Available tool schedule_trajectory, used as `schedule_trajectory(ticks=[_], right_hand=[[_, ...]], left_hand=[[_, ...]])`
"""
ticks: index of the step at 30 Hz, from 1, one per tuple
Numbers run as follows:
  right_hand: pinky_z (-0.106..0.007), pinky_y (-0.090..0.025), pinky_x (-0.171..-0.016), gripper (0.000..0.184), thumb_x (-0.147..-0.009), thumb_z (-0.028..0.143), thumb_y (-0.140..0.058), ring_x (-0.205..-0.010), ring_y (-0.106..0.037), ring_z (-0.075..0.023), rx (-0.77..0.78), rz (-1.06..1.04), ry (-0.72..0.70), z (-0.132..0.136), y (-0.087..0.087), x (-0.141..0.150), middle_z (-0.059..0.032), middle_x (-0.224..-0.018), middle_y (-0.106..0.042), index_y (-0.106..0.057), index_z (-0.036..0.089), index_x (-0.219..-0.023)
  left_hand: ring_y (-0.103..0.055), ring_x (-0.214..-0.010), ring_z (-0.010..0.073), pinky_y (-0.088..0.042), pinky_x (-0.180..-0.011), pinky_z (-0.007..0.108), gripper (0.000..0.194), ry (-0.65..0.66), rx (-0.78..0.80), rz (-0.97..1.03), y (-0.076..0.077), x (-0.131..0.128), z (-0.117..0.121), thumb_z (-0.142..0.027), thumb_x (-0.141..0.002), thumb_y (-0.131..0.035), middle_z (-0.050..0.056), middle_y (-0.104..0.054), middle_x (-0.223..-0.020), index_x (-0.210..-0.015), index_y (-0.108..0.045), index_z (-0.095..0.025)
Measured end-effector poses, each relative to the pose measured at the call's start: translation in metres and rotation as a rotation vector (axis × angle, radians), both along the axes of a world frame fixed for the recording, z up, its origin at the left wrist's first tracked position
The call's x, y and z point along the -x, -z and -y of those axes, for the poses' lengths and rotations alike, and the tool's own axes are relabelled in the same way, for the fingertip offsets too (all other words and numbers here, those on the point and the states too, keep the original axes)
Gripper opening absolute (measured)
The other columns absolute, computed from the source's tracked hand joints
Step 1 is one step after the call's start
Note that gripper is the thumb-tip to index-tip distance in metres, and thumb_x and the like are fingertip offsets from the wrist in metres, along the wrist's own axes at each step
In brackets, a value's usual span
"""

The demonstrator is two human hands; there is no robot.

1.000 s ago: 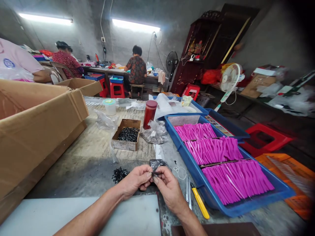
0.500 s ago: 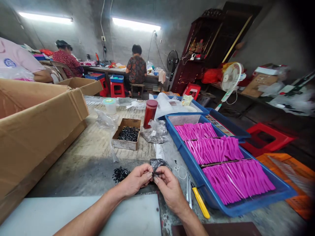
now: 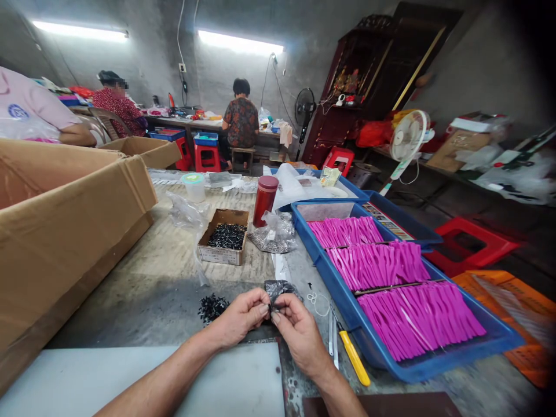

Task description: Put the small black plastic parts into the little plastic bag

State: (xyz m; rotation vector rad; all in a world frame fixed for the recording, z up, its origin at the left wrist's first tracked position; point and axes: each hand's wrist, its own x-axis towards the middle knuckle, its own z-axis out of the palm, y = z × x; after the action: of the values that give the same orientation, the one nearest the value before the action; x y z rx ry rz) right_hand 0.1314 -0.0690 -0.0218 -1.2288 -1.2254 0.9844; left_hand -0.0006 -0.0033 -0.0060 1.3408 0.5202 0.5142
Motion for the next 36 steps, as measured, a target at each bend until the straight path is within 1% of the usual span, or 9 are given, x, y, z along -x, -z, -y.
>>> schedule_trajectory(ticks=[8,12,21,27,32,36], right_hand=[[-0.021,-0.040,-0.059,0.008,-0.075,0.022,-0.047,-0.063,-0.050,-0.0117,0.003,-0.029,-0.013,0.0000,-0.0015,0.0009,0.0026,-0.068,-0.051,-0.049,0.020,-0.082],[-0.022,-0.040,-0.059,0.007,-0.075,0.022,-0.047,-0.063,-0.049,-0.0116,0.005,-0.026,-0.016,0.0004,-0.0009,0.0007,0.0024,-0.068,-0.051,-0.048,0.019,-0.082],[-0.021,-0.040,-0.058,0.010,-0.074,0.018,-0.047,-0.063,-0.048,-0.0112,0.017,-0.004,-0.026,0.0014,-0.0004,-0.0019,0.0024,-0.068,-0.050,-0.049,0.019,-0.084],[-0.022,-0.040,-0.060,0.009,-0.074,0.019,-0.047,-0.066,-0.050,-0.0120,0.023,0.030,-0.027,0.0016,-0.0032,-0.0028,0.0013,-0.072,-0.051,-0.049,0.019,-0.083],[-0.021,-0.040,-0.059,0.011,-0.075,0.018,-0.046,-0.064,-0.049,-0.0112,0.024,0.021,-0.059,0.0008,-0.0027,-0.0032,0.0020,-0.071,-0.051,-0.048,0.019,-0.086],[-0.021,-0.040,-0.058,0.012,-0.075,0.018,-0.046,-0.063,-0.049,-0.0108,0.028,0.011,-0.055,0.0005,-0.0031,-0.0032,0.0023,-0.069,-0.050,-0.048,0.019,-0.086]], left_hand=[[-0.027,-0.047,0.0060,-0.020,-0.043,0.017,0.024,0.007,-0.007,-0.038,-0.0031,0.0005,0.0009,-0.038,-0.076,-0.046,-0.008,-0.032,-0.052,-0.072,-0.038,-0.015],[-0.027,-0.048,0.0064,-0.021,-0.044,0.017,0.022,0.019,-0.037,-0.067,-0.0058,0.0014,0.0012,-0.036,-0.077,-0.044,-0.007,-0.031,-0.054,-0.072,-0.038,-0.015],[-0.032,-0.057,0.0090,-0.029,-0.053,0.019,0.016,-0.007,-0.268,-0.179,-0.0070,0.0034,0.0007,-0.029,-0.079,-0.039,-0.005,-0.034,-0.061,-0.070,-0.040,-0.016],[-0.032,-0.057,0.0091,-0.028,-0.052,0.018,0.016,0.016,-0.355,-0.211,-0.0083,0.0029,0.0019,-0.025,-0.079,-0.038,-0.005,-0.034,-0.060,-0.067,-0.041,-0.016],[-0.032,-0.056,0.0091,-0.028,-0.053,0.018,0.016,0.035,-0.357,-0.213,-0.0068,0.0033,0.0024,-0.025,-0.080,-0.037,-0.005,-0.035,-0.060,-0.067,-0.041,-0.016],[-0.033,-0.058,0.0092,-0.028,-0.055,0.019,0.016,0.022,-0.357,-0.223,-0.0065,0.0038,0.0022,-0.026,-0.080,-0.038,-0.004,-0.036,-0.061,-0.068,-0.042,-0.016]])
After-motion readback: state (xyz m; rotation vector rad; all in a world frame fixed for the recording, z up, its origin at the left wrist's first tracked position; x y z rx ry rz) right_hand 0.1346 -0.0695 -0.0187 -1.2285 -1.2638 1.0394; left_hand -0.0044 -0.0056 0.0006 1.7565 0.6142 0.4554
